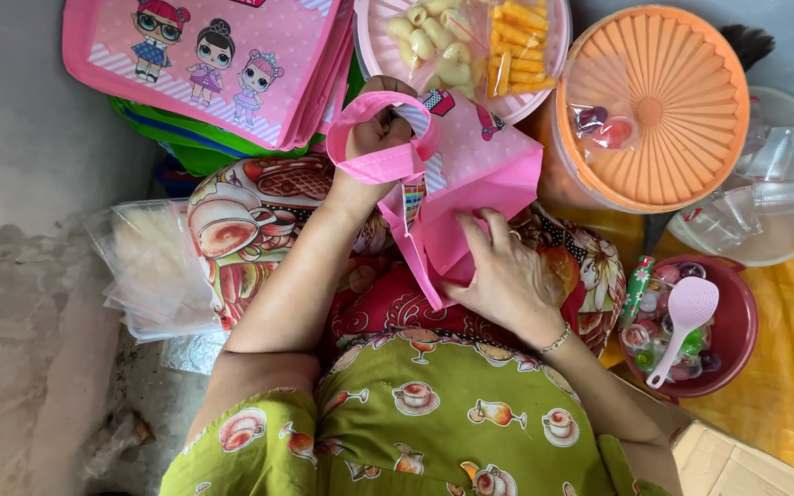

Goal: Assembling gift bags by filling small plastic bags with snacks and placing them into larger pink gift bags.

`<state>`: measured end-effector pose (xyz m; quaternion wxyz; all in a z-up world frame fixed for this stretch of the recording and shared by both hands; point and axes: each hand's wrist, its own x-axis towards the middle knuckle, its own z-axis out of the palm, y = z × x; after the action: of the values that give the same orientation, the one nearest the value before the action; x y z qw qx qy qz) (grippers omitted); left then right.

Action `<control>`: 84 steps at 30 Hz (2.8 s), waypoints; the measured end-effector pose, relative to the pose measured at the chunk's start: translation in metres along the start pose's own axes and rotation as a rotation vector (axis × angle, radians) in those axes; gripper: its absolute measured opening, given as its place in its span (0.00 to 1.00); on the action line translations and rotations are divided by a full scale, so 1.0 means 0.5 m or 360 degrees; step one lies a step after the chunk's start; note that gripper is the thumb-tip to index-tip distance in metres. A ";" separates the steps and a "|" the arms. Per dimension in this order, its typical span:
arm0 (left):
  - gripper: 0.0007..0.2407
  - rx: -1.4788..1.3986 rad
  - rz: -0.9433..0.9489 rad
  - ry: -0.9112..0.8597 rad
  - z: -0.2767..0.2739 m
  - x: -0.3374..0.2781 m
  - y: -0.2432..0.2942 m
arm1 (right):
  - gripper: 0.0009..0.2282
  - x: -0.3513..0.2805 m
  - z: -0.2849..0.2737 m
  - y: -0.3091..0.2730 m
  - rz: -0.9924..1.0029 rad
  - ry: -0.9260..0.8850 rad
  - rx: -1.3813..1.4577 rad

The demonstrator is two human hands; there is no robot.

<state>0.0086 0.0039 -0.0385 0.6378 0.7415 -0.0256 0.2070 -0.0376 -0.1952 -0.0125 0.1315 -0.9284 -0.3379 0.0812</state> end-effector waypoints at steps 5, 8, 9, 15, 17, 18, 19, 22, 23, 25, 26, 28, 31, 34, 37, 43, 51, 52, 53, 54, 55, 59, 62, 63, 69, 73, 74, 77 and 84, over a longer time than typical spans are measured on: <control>0.08 0.0183 -0.0086 0.0221 0.004 0.006 -0.025 | 0.05 -0.014 0.107 0.065 -0.0097 0.0157 0.0142; 0.04 0.0220 -0.0248 0.0030 -0.013 0.000 -0.084 | 0.06 -0.022 0.024 0.080 -0.0053 0.0370 0.0814; 0.04 0.0225 -0.0266 0.0031 -0.009 0.006 -0.119 | 0.06 -0.040 0.002 0.102 -0.0049 0.0355 0.0825; 0.02 0.0480 0.0170 -0.0365 -0.018 0.036 0.023 | 0.10 -0.096 -0.109 0.199 0.0600 0.0594 0.1248; 0.03 0.0154 -0.0029 -0.0610 -0.002 0.032 0.026 | 0.08 -0.087 -0.089 0.233 0.0548 0.0521 0.0818; 0.03 0.0148 -0.0026 -0.0617 0.005 0.027 0.017 | 0.08 -0.087 -0.079 0.230 0.0556 0.0526 0.0814; 0.08 0.0463 -0.0118 -0.0668 0.012 0.022 0.007 | 0.03 -0.088 -0.068 0.228 0.0530 0.0478 0.0746; 0.16 0.0655 -0.0046 -0.0725 0.014 -0.001 0.004 | 0.01 -0.102 -0.049 0.232 0.0525 0.0420 0.0722; 0.17 0.0525 0.0131 -0.0740 0.013 -0.009 0.010 | 0.01 -0.113 -0.046 0.235 0.0553 0.0427 0.0758; 0.14 0.0360 0.0270 -0.0897 0.012 -0.006 0.055 | 0.02 -0.132 -0.064 0.230 0.0441 0.0394 0.0927; 0.13 0.0190 0.0403 -0.1047 0.011 -0.005 0.078 | 0.04 -0.142 -0.073 0.227 0.0325 0.0354 0.1092; 0.08 0.0024 0.0380 -0.1030 0.024 -0.019 0.095 | 0.02 -0.147 -0.100 0.193 0.0294 0.0375 0.1206; 0.05 -0.0169 0.0335 -0.0997 0.029 -0.040 0.110 | 0.07 -0.195 -0.074 0.234 0.0427 0.0335 0.1644; 0.05 -0.0114 0.0294 -0.0971 0.029 -0.036 0.124 | 0.02 -0.229 -0.043 0.278 0.0618 0.0405 0.1970; 0.03 0.0236 0.0361 -0.0865 0.044 -0.022 0.111 | 0.06 -0.186 -0.056 0.258 0.0714 0.0488 0.1585; 0.02 0.0602 0.0312 -0.0611 0.100 -0.015 0.053 | 0.02 -0.119 -0.052 0.266 0.0658 0.0732 0.0747; 0.07 0.0837 -0.0166 -0.0519 0.139 -0.020 0.018 | 0.06 -0.073 -0.123 0.075 -0.0106 0.0846 0.0413; 0.11 0.0923 -0.0119 -0.0486 0.140 -0.019 0.020 | 0.09 -0.059 -0.112 0.060 -0.0195 0.0594 0.0405; 0.14 0.1009 -0.0071 -0.0452 0.140 -0.018 0.022 | 0.13 -0.044 -0.100 0.045 -0.0284 0.0343 0.0395; 0.14 0.1010 -0.0071 -0.0448 0.142 -0.015 0.027 | 0.13 -0.047 -0.095 0.037 -0.0288 0.0343 0.0395; 0.09 0.1009 -0.0172 -0.0396 0.142 -0.011 0.032 | 0.13 -0.048 -0.090 0.028 -0.0251 0.0031 0.0281; 0.09 0.1152 -0.0209 -0.0182 0.130 0.013 0.022 | 0.16 -0.099 -0.099 0.029 -0.0382 -0.0268 0.0126; 0.15 0.1098 -0.0371 -0.0134 0.120 0.022 0.006 | 0.14 -0.152 -0.067 0.077 -0.0119 -0.0390 -0.0105; 0.15 0.1094 -0.0368 -0.0138 0.119 0.021 0.003 | 0.14 -0.156 -0.066 0.095 -0.0114 -0.0389 -0.0107; 0.07 0.1153 -0.0369 -0.0169 0.126 0.001 0.025 | 0.18 -0.180 -0.132 0.133 0.0228 -0.0436 0.0211; 0.09 0.1072 -0.0259 -0.0317 0.136 -0.018 0.057 | 0.16 -0.142 -0.190 0.074 0.0075 0.0138 0.0328; 0.09 0.1020 -0.0269 -0.0317 0.138 -0.024 0.059 | 0.12 -0.127 -0.195 0.058 0.0009 0.0258 0.0346; 0.08 0.1110 -0.0238 -0.0292 0.137 -0.027 0.070 | 0.10 -0.061 -0.158 0.028 -0.0336 0.0093 0.0292; 0.10 0.1123 -0.0277 -0.0307 0.107 -0.022 0.079 | 0.09 -0.066 -0.178 -0.058 -0.0382 0.0653 0.0008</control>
<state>0.0010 -0.0570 -0.0107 0.3529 0.9311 0.0505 0.0774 -0.0589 -0.2121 0.0828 0.2084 -0.8783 -0.4120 -0.1244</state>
